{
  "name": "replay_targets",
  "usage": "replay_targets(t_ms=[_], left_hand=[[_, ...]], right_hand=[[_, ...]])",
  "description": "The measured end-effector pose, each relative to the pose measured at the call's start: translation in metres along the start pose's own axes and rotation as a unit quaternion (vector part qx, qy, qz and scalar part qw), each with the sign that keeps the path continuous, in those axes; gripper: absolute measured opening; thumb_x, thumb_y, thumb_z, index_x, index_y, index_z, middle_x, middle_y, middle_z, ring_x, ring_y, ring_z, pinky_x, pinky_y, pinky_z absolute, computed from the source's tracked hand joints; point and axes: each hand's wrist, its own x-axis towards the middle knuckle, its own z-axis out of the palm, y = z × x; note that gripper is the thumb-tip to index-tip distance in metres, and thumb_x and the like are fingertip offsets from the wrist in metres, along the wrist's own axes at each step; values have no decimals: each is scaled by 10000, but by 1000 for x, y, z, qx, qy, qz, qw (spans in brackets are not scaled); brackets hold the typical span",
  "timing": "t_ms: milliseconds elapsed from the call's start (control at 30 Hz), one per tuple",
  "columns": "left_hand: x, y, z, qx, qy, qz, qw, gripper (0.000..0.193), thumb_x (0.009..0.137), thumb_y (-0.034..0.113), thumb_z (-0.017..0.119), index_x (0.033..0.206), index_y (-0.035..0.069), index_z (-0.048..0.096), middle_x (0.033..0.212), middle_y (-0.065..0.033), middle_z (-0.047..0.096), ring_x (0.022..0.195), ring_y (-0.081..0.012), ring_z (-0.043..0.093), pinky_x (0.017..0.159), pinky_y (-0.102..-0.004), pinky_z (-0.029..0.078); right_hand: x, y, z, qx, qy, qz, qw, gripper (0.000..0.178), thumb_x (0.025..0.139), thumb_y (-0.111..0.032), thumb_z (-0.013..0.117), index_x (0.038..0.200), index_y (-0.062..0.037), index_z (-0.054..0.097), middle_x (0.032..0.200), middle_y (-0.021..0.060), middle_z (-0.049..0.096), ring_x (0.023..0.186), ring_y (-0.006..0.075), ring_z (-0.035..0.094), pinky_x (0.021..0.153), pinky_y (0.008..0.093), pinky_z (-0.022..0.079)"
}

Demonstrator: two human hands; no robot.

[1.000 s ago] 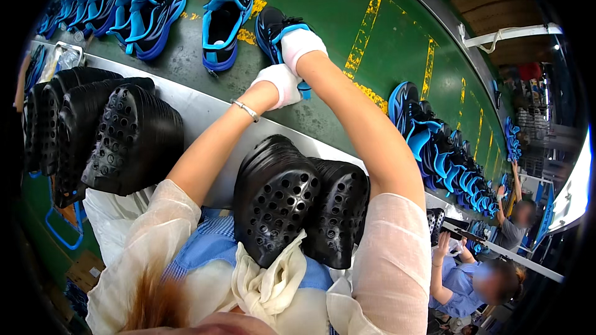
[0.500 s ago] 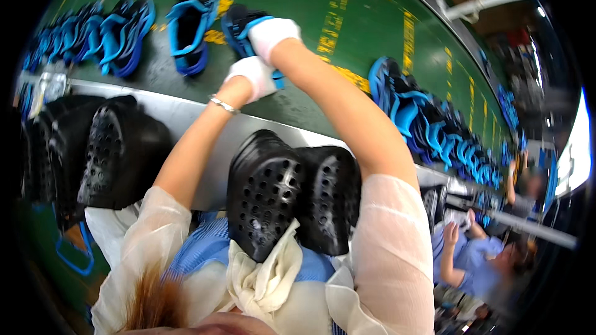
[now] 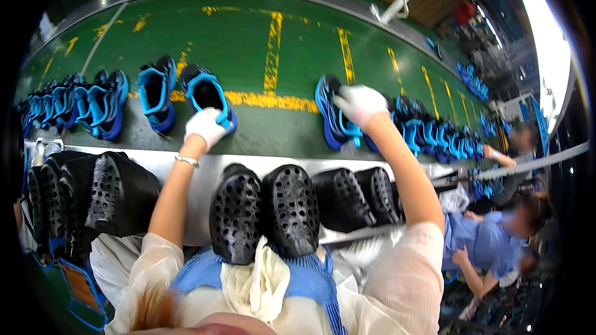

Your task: The person picks up a black perforated shoe component and places it onto a blue and black shoe on an assembly line, using both hands to press and fit the pieces together. The person repeats this process for several shoes moving along the conveyor belt.

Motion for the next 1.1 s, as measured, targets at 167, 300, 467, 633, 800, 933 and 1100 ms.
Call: replay_targets(t_ms=[167,300,467,633,800,933,1100], left_hand=[[-17,10,-31,-32,-30,-49,998,326,751,402,597,827,95,673,914,-162,642,850,-357,615,736,-416,494],[-31,-12,-37,33,40,-68,996,262,770,358,666,891,127,678,957,-106,638,898,-315,626,748,-409,509],[-29,-12,-31,37,33,-88,995,262,787,359,652,912,129,663,1019,-114,601,911,-317,619,767,-416,506],[-28,-20,-25,27,25,-94,995,289,789,385,640,913,125,669,1018,-117,597,912,-328,617,775,-416,507],[-25,-19,-27,6,20,-83,996,360,754,431,660,885,95,653,958,-131,588,900,-337,595,781,-411,490],[-26,-27,-24,-4,43,-83,996,340,758,427,648,847,100,651,946,-141,587,879,-349,597,769,-417,491],[-26,-29,-24,-21,60,-82,995,314,757,403,644,828,97,652,932,-156,597,879,-364,595,762,-421,490]], right_hand=[[-38,100,31,-83,-117,216,966,437,783,-433,576,912,-29,681,965,231,657,934,358,632,821,429,505],[-32,130,70,96,-168,172,966,663,735,-570,614,921,64,665,931,267,651,907,365,639,811,384,485],[-8,134,97,384,-174,204,884,588,773,-552,655,774,34,611,672,86,572,582,170,539,548,311,447],[16,66,93,160,-94,172,968,597,699,-461,652,919,94,654,918,287,646,900,375,641,820,398,490],[34,31,95,181,-60,125,974,522,708,-436,629,856,63,662,869,274,643,869,372,638,801,408,492],[42,-7,91,200,-64,91,973,540,725,-457,628,865,64,659,861,270,642,844,372,637,780,402,493],[30,-26,74,189,-100,21,977,519,773,-457,580,830,54,649,822,277,627,814,372,631,747,427,486]])
